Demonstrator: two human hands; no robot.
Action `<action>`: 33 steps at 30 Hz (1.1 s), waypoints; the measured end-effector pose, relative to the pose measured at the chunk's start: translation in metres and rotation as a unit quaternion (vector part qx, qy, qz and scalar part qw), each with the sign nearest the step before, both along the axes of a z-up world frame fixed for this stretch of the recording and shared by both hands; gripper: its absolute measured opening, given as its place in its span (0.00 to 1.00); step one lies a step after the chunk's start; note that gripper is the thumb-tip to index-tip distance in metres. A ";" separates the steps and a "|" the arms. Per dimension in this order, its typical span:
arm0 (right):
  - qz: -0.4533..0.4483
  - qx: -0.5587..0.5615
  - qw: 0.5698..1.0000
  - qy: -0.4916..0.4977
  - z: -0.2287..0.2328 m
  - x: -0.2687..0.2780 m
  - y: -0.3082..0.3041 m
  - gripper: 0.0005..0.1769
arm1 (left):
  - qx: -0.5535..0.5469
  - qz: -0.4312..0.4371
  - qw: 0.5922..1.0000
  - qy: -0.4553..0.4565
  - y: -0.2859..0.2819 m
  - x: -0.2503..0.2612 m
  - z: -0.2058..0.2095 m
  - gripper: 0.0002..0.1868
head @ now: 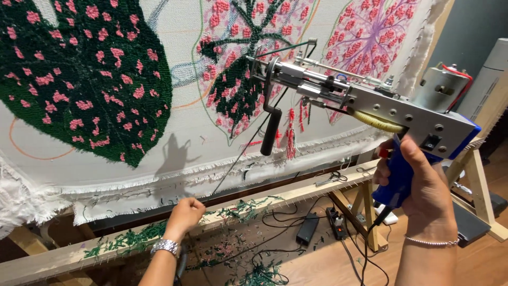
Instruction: Use a tufting gun to insert yarn into a canvas to create a rug with leaf patterns.
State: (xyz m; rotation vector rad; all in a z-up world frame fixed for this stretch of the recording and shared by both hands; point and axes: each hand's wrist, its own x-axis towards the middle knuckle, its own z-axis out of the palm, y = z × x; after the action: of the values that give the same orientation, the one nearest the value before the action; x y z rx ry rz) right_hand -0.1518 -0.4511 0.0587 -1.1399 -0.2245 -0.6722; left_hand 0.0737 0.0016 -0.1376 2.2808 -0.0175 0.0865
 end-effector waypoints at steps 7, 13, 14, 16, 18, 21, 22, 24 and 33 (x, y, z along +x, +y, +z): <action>-0.005 0.019 1.000 0.012 -0.007 -0.006 -0.029 0.25 | 0.022 0.033 0.999 0.037 0.028 -0.002 -0.001 0.10; -0.007 0.019 1.000 0.007 -0.008 -0.011 -0.037 0.27 | -0.003 0.054 0.998 0.012 0.056 0.006 -0.016 0.10; -0.009 0.022 1.000 0.006 -0.007 -0.012 -0.037 0.26 | -0.014 0.062 0.997 0.033 0.057 0.003 -0.013 0.11; -0.012 0.025 1.000 0.005 -0.006 -0.013 -0.037 0.26 | -0.026 0.069 0.996 0.054 0.055 -0.005 -0.004 0.11; -0.014 0.029 0.999 0.009 -0.005 -0.014 -0.037 0.27 | -0.009 0.086 0.993 0.075 0.051 -0.015 0.010 0.10; -0.028 0.025 0.999 0.011 -0.004 -0.016 -0.035 0.26 | 0.012 0.079 0.996 0.033 0.066 0.003 -0.013 0.10; -0.029 0.025 0.999 0.011 -0.004 -0.016 -0.036 0.26 | 0.011 0.078 0.996 0.032 0.066 0.003 -0.012 0.10; -0.018 0.031 0.999 0.012 -0.005 -0.016 -0.037 0.27 | 0.023 0.091 0.995 0.043 0.067 0.003 -0.011 0.11; -0.025 0.027 0.999 0.011 -0.004 -0.015 -0.034 0.26 | 0.030 0.097 0.994 0.030 0.079 0.006 -0.018 0.11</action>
State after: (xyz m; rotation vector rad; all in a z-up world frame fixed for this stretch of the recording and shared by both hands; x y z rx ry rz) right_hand -0.1673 -0.4850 0.0544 -1.1026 -0.1587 -0.7064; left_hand 0.0794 0.0801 -0.1551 2.3382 0.2367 0.1201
